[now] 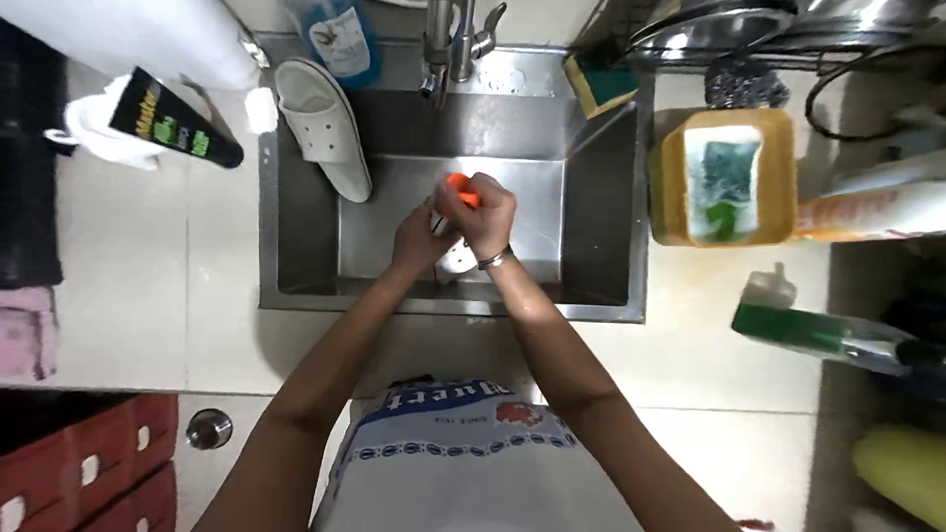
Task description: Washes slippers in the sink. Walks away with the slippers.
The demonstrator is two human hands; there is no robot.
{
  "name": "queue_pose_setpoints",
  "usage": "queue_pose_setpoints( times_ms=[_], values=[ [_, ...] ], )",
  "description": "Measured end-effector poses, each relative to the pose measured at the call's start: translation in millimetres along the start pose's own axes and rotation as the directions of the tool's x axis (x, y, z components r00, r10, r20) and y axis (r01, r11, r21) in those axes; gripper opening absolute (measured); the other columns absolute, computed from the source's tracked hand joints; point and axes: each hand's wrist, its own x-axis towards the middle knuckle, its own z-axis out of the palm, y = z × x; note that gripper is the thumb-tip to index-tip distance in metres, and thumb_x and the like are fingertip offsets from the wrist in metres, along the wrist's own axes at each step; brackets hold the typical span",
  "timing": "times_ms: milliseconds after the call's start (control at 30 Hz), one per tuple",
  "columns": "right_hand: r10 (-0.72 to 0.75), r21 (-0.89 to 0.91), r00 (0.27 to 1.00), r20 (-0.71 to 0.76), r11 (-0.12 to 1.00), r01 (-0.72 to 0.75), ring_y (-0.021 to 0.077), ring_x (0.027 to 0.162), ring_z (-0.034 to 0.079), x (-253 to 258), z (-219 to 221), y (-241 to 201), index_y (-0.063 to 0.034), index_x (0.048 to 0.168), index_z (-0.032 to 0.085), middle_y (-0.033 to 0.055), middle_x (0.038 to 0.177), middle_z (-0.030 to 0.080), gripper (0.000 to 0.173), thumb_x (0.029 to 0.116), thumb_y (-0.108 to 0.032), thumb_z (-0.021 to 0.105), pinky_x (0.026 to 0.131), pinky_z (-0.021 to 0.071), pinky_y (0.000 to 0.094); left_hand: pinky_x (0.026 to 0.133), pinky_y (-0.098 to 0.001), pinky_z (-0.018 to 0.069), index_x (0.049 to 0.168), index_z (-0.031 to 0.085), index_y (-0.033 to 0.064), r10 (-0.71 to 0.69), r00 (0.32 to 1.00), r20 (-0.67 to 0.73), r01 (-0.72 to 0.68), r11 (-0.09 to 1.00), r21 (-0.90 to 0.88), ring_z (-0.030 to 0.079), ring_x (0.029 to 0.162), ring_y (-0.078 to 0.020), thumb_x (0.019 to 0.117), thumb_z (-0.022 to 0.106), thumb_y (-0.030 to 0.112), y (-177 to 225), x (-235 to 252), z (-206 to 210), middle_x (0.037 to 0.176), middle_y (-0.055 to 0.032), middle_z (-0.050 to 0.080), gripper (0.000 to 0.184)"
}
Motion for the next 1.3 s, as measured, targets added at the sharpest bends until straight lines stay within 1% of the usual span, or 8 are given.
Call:
queue_pose_setpoints(
  times_ms=[133,300,467,633,767,933,1100,1300],
  values=[
    [0.365,-0.083,0.928,0.067,0.929,-0.36,0.0203,0.061,0.059,-18.2,-1.7,34.3,-0.0048,0.066,0.063,0.0066,0.065,0.062,0.047,0.0928,-0.042,0.071,0.064,0.0486,0.0483,0.105,-0.0593,0.049,0.154,0.049,0.0185,-0.011,1.0,0.021,0.01,1.0,0.024,0.065,0.122,-0.0384,0.1016,0.065,0.02,-9.0,-13.8,-23.7,0.135,-0.0203,0.066,0.054],
    [-0.221,0.116,0.974,-0.042,0.967,0.225,0.0202,0.064,0.065,-20.1,15.5,-34.9,-0.0026,0.064,0.063,0.0106,0.066,0.065,0.033,0.0839,-0.024,0.078,0.059,0.0534,0.0364,0.101,-0.0611,0.0481,0.133,0.06,-0.0059,-0.077,0.995,-0.063,0.079,0.996,0.028,0.065,0.114,-0.0453,0.0961,0.07,0.016,-7.5,-32.6,-15.2,0.119,-0.031,0.067,0.044],
    [0.148,-0.272,0.982,0.115,0.956,-0.112,0.031,0.078,0.072,-25.4,-6.2,46.5,-0.003,0.081,0.075,0.0145,0.083,0.074,0.036,0.0929,-0.037,0.071,0.071,0.0544,0.0574,0.103,-0.0601,0.0501,0.154,0.05,0.0222,-0.001,0.999,-0.033,0.0,0.999,-0.036,0.067,0.12,-0.0373,0.1007,0.065,0.015,-28.9,-40.6,-15.3,0.135,-0.0174,0.067,0.056],
    [-0.385,-0.051,0.919,0.088,0.919,0.39,0.0287,0.071,0.069,-50.9,7.8,-30.2,-0.0045,0.065,0.063,0.0134,0.07,0.068,0.036,0.0824,-0.032,0.078,0.065,0.0549,0.0451,0.099,-0.0504,0.0537,0.129,0.063,-0.0063,0.079,0.97,-0.231,-0.112,0.985,-0.134,0.069,0.108,-0.0342,0.0875,0.074,0.012,-29.3,-52.5,0.3,0.116,-0.0247,0.07,0.047],
    [0.039,-0.272,0.995,0.096,0.962,-0.011,0.032,0.078,0.073,-37.3,1.7,43.9,-0.0018,0.08,0.076,0.0153,0.082,0.075,0.034,0.0903,-0.034,0.075,0.07,0.0568,0.055,0.104,-0.0603,0.0498,0.152,0.052,0.0193,0.005,0.995,-0.103,-0.014,0.996,-0.085,0.067,0.12,-0.0373,0.0977,0.068,0.011,-36.0,-54.7,-14.6,0.135,-0.0179,0.067,0.057],
    [0.032,-0.434,0.981,-0.19,0.894,-0.113,0.0292,0.069,0.069,17.4,-78.0,1.0,-0.0014,0.075,0.072,0.0147,0.077,0.071,0.043,0.095,-0.039,0.069,0.063,0.0534,0.0495,0.103,-0.055,0.0518,0.149,0.052,0.0052,0.019,0.977,-0.211,-0.044,0.993,-0.111,0.067,0.118,-0.0357,0.1012,0.065,0.018,-54.1,-71.5,-7.6,0.132,-0.0238,0.066,0.051],
    [0.566,-0.572,0.713,-0.413,0.448,-0.687,0.0441,0.117,0.065,96.4,-219.4,5.6,-0.0033,0.13,0.065,0.0257,0.124,0.068,0.064,0.1026,-0.059,0.048,0.096,0.0489,0.0652,0.114,-0.054,0.043,0.16,0.035,0.008,0.176,0.976,-0.132,-0.181,0.983,-0.03,0.05,0.141,-0.0316,0.0952,0.069,0.014,-49.8,-55.6,-22.4,0.159,-0.0169,0.045,0.074],
    [0.746,-0.747,0.615,-0.255,0.253,-0.615,0.0525,0.133,0.052,103.4,-269.9,115.8,0.0039,0.134,0.06,0.0338,0.139,0.057,0.052,0.1023,-0.037,0.056,0.103,0.0406,0.074,0.086,-0.0632,0.0573,0.16,0.039,0.0249,0.362,0.928,0.094,-0.372,0.916,0.151,0.062,0.122,-0.0444,0.0869,0.081,0.037,-31.1,-38.0,-36.2,0.171,-0.0196,0.015,0.085]
  ],
)
